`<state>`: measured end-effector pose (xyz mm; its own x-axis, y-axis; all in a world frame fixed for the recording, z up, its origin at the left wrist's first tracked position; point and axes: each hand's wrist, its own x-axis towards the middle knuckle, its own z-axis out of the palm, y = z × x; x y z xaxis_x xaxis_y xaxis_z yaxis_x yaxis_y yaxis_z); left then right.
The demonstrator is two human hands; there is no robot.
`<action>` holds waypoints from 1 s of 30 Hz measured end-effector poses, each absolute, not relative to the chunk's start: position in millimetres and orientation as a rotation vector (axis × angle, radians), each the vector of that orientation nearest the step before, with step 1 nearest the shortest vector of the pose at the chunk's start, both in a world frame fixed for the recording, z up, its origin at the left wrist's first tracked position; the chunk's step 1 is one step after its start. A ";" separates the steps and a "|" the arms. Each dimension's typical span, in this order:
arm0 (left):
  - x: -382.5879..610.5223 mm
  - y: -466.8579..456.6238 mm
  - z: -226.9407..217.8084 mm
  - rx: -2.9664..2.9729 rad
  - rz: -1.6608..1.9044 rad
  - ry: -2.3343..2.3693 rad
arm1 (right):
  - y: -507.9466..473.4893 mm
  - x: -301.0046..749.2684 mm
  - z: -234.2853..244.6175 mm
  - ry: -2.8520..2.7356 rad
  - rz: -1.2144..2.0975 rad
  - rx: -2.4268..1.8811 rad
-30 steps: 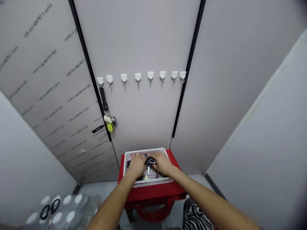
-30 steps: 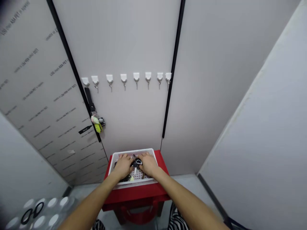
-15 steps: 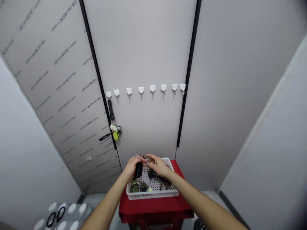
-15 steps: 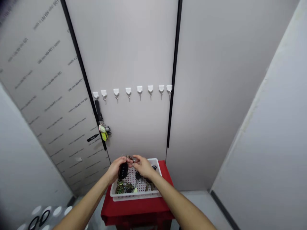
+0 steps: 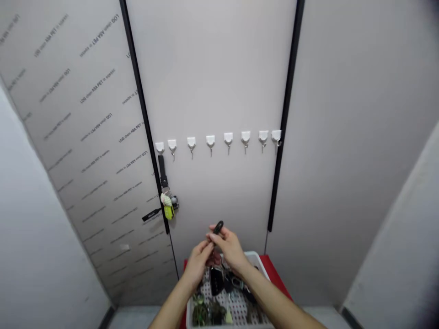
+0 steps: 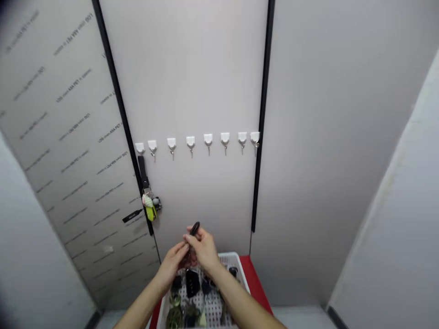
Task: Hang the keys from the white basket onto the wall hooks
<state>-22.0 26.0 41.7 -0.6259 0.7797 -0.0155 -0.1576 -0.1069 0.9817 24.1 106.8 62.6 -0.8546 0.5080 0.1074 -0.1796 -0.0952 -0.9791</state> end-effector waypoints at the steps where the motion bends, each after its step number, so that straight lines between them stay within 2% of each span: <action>1: -29.9 31.7 43.1 0.705 1.841 1.492 | 111.2 17.9 64.4 -1.798 1.930 -0.323; 7: -46.5 63.8 74.5 0.703 1.957 1.473 | 136.3 4.6 106.7 -2.184 1.218 -0.188; 10: -44.6 63.3 96.7 0.724 1.998 1.477 | 137.5 2.4 131.6 -2.152 1.236 -0.249; 15: -62.3 36.5 139.6 0.751 2.167 1.570 | 114.0 -31.4 169.0 -2.015 1.343 -0.106; 21: -86.1 13.0 190.5 0.682 2.414 1.570 | 82.4 -78.5 217.2 -1.967 1.250 -0.144; 26: -91.9 9.4 209.4 0.594 2.482 1.584 | 72.5 -92.2 236.1 -1.974 1.147 -0.275; 30: -100.2 15.4 212.1 0.575 2.468 1.771 | 74.0 -99.5 241.1 -2.004 1.066 -0.402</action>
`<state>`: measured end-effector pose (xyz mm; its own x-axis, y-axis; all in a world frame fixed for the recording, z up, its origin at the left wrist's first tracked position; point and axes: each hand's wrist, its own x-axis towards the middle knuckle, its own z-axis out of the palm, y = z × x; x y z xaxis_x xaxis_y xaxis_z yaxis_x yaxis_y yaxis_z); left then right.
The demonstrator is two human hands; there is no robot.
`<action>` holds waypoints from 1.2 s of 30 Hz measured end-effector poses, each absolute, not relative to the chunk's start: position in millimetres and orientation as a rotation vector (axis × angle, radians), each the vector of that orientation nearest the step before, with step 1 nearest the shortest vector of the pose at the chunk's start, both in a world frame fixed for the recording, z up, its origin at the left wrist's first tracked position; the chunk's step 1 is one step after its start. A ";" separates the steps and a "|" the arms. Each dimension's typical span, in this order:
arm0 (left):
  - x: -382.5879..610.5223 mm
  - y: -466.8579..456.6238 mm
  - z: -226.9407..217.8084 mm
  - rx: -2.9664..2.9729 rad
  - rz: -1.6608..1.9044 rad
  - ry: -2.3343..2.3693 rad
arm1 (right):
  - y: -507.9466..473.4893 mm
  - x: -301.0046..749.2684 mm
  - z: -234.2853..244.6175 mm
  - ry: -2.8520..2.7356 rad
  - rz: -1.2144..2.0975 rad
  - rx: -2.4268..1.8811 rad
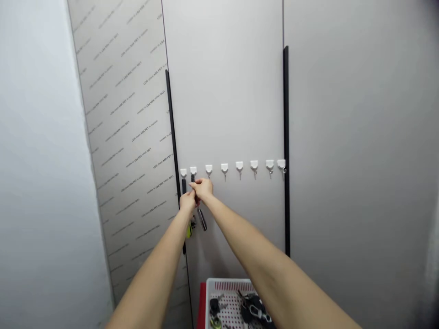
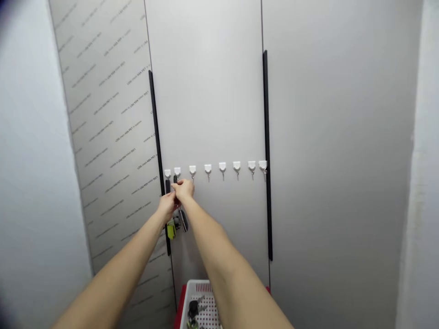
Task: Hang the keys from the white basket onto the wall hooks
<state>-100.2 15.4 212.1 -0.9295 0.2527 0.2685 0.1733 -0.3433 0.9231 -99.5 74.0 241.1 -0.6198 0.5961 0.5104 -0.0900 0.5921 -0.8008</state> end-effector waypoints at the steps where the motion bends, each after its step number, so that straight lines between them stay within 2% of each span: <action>1: -104.5 18.0 211.4 0.580 2.467 1.806 | 75.5 -102.3 241.6 -2.014 1.051 -0.417; 9: -142.3 31.3 195.5 0.605 2.458 1.964 | 88.0 -121.1 240.7 -2.083 0.961 -0.537; 16: -136.6 15.8 182.7 0.506 2.443 2.156 | 100.5 -94.1 224.0 -2.153 0.868 -0.389; 19: -120.8 2.7 158.9 0.536 2.371 2.334 | 116.5 -60.4 194.1 -2.246 0.807 -0.303; 22: -92.3 -5.0 115.3 0.748 2.099 2.525 | 134.5 -16.7 145.4 -2.461 0.767 -0.268; 26: -42.8 -3.6 46.3 0.904 1.623 2.459 | 146.9 43.3 74.3 -2.832 0.728 -0.261; 29: -13.2 5.2 7.7 1.023 1.393 2.410 | 150.1 76.5 36.0 -2.954 0.606 -0.311; 32: 7.9 14.9 -10.7 1.176 1.251 2.366 | 151.7 95.3 15.2 -2.914 0.550 -0.277; 36: 26.1 25.9 -13.6 1.336 1.177 2.319 | 154.0 100.5 6.1 -2.785 0.840 -0.313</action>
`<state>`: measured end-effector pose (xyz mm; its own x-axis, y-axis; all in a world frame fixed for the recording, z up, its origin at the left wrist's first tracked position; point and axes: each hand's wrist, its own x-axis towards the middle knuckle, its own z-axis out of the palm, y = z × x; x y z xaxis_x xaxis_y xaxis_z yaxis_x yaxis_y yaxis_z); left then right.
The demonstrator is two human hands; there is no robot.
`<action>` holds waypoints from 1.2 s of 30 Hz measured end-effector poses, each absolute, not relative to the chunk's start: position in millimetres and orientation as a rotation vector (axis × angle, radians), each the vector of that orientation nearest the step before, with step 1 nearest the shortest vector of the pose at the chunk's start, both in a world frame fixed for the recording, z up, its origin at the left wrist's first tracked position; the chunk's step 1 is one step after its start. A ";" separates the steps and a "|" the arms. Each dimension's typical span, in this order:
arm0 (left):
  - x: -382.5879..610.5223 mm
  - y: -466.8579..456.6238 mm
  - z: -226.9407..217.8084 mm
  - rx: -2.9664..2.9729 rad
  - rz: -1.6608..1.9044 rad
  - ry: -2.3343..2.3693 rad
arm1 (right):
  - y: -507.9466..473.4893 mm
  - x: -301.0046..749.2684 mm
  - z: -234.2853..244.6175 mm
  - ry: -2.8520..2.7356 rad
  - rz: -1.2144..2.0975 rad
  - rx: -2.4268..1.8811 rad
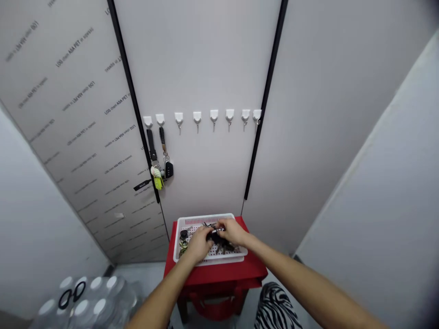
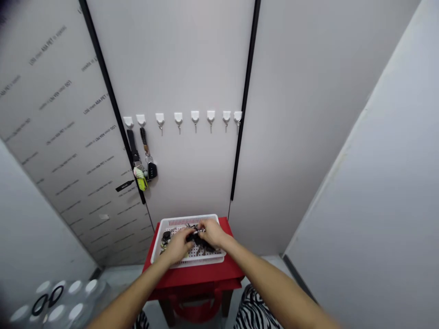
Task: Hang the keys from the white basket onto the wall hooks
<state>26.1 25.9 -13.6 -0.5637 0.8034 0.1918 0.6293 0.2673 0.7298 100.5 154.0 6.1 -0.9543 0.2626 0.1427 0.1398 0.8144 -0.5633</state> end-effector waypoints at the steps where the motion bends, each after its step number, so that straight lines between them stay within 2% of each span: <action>1: 28.2 28.4 -12.4 1.328 1.191 2.319 | 154.6 99.7 6.0 -2.741 0.953 -0.351; 5: 24.8 36.6 -3.0 1.084 1.368 2.203 | 155.7 95.9 11.6 -2.558 1.385 -0.423; 9: 9.7 39.6 20.4 0.923 1.576 1.979 | 151.7 92.6 27.2 -2.472 1.573 -0.322; 14: -10.5 35.7 76.2 0.902 1.696 1.864 | 139.1 75.9 66.6 -2.315 1.577 -0.209; 19: -29.8 28.0 130.8 0.835 2.025 1.894 | 126.1 37.1 129.5 -1.991 1.595 -0.258; 25: -55.9 33.2 171.9 1.139 2.161 2.079 | 118.4 -19.1 202.0 -1.697 1.669 -0.184; 30: -74.8 39.5 199.4 1.224 2.109 2.301 | 115.4 -56.2 234.8 -1.652 1.642 -0.203; 36: -86.2 40.1 209.7 1.182 1.899 2.573 | 117.7 -82.8 239.4 -1.690 1.514 -0.359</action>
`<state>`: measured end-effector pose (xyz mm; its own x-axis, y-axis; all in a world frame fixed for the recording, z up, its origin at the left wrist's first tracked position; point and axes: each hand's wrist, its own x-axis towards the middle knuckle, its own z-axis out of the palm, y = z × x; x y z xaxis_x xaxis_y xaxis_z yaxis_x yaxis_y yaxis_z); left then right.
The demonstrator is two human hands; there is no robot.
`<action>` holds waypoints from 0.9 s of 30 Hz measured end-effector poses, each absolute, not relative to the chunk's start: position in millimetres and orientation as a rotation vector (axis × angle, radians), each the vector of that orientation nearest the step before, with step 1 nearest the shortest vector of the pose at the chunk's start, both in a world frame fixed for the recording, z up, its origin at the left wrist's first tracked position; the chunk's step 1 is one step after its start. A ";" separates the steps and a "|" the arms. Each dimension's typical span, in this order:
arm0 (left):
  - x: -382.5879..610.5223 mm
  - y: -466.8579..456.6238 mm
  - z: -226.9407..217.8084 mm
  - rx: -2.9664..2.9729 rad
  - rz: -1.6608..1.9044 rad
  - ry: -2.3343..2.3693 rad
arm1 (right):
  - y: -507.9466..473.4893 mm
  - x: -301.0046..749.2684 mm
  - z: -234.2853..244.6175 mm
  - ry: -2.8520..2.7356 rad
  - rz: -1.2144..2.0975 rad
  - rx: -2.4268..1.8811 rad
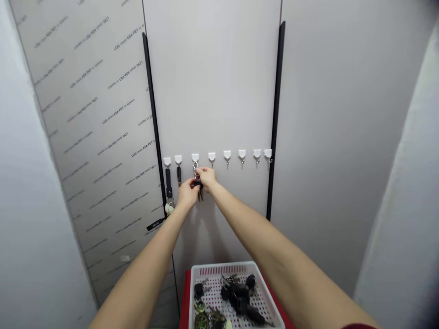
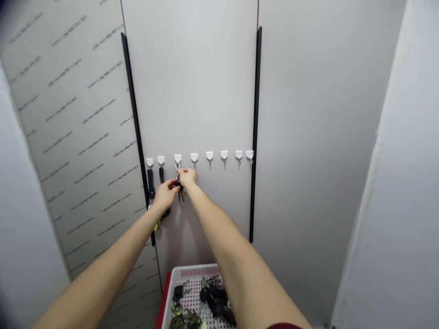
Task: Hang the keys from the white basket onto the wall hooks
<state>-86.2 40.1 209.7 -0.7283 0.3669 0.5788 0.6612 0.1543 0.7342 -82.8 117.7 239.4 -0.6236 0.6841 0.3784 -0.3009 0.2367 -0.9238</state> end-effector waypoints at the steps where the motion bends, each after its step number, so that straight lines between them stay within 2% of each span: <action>1: -87.5 40.5 208.6 -0.995 -1.568 -2.197 | 119.1 -85.4 237.3 -1.694 1.499 -0.377; 5: -89.6 41.5 200.1 -0.990 -1.499 -2.269 | 125.2 -87.3 227.2 -1.763 1.425 -0.447; 10: -84.8 36.9 173.0 -0.858 -1.562 -2.291 | 134.2 -64.6 205.3 -1.979 1.019 -0.428; 15: -59.9 30.3 106.6 -0.931 -1.703 -2.410 | 148.6 -7.3 137.5 -2.300 0.947 -0.305; 21: -4.9 30.5 21.4 -1.184 -1.551 -2.762 | 161.4 75.6 36.1 -2.835 0.908 -0.256; 27: 27.3 38.3 -11.6 -1.411 -1.321 -2.811 | 157.4 107.0 4.2 -2.989 0.706 -0.187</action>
<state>27.3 38.3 -11.6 -0.6278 0.7725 0.0952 0.5664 0.3695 0.7366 107.0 157.4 4.2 -0.9905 0.1328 0.0350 0.1031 0.8873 -0.4495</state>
